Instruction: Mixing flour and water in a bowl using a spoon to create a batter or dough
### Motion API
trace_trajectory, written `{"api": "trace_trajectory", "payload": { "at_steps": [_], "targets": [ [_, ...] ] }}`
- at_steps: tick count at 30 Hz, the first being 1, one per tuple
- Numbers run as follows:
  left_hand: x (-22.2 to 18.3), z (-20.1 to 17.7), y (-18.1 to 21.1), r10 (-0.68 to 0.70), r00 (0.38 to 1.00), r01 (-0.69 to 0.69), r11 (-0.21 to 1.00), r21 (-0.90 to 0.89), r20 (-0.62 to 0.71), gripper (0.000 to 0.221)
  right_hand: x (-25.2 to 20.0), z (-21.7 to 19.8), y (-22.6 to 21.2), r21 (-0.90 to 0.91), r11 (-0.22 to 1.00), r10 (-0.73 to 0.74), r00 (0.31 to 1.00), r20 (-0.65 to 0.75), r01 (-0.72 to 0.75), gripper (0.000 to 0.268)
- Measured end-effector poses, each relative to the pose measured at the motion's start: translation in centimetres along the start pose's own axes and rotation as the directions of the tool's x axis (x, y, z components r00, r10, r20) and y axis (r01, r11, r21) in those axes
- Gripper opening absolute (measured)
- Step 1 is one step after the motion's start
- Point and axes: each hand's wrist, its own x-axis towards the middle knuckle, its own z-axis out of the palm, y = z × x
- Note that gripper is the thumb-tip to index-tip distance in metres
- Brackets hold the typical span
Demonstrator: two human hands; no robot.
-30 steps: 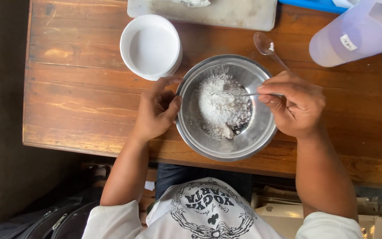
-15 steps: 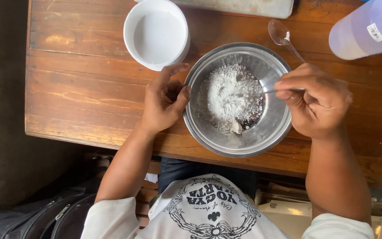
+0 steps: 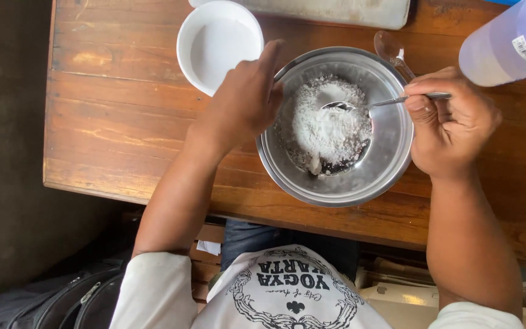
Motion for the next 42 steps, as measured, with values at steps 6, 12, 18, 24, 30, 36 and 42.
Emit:
{"api": "trace_trajectory", "payload": {
  "at_steps": [6, 12, 18, 24, 30, 36, 42],
  "targets": [
    [-0.7, 1.4, -0.4, 0.052, 0.997, -0.054, 0.998, -0.034, -0.057, 0.046, 1.0, -0.2, -0.4, 0.044, 0.999, 0.016, 0.999, 0.036, -0.017, 0.031],
    [-1.9, 0.5, 0.6, -0.023, 1.000, 0.022, 0.999, -0.039, -0.020, 0.048, 1.3, -0.2, -0.9, 0.113, 0.993, -0.063, 0.980, 0.187, 0.043, 0.011],
    [-1.9, 1.1, 0.0, -0.013, 0.999, 0.016, 0.998, 0.054, -0.048, 0.042, -0.1, -0.8, -2.1, 0.063, 0.997, 0.025, 0.992, 0.126, -0.034, 0.014],
    [-2.0, 1.2, -0.5, -0.007, 0.996, 0.019, 0.990, 0.143, -0.085, 0.040, 0.1, -0.4, -2.4, 0.072, 0.996, -0.065, 0.975, 0.214, 0.051, 0.013],
    [-2.0, 1.1, -0.6, 0.020, 0.996, -0.010, 0.992, 0.127, -0.081, 0.037, 0.3, -0.2, -3.1, 0.078, 0.997, -0.029, 0.976, 0.216, 0.012, 0.013],
    [-2.1, 1.2, -0.6, 0.025, 0.996, -0.016, 0.994, 0.109, -0.084, 0.036, 0.4, -0.2, -2.9, 0.094, 0.993, -0.094, 0.954, 0.284, 0.069, 0.010],
    [-2.1, 1.4, -0.9, 0.042, 0.995, -0.031, 0.992, 0.125, -0.089, 0.036, 0.8, 0.7, -3.2, 0.135, 0.981, -0.181, 0.920, 0.347, 0.142, 0.014]
  ]
}}
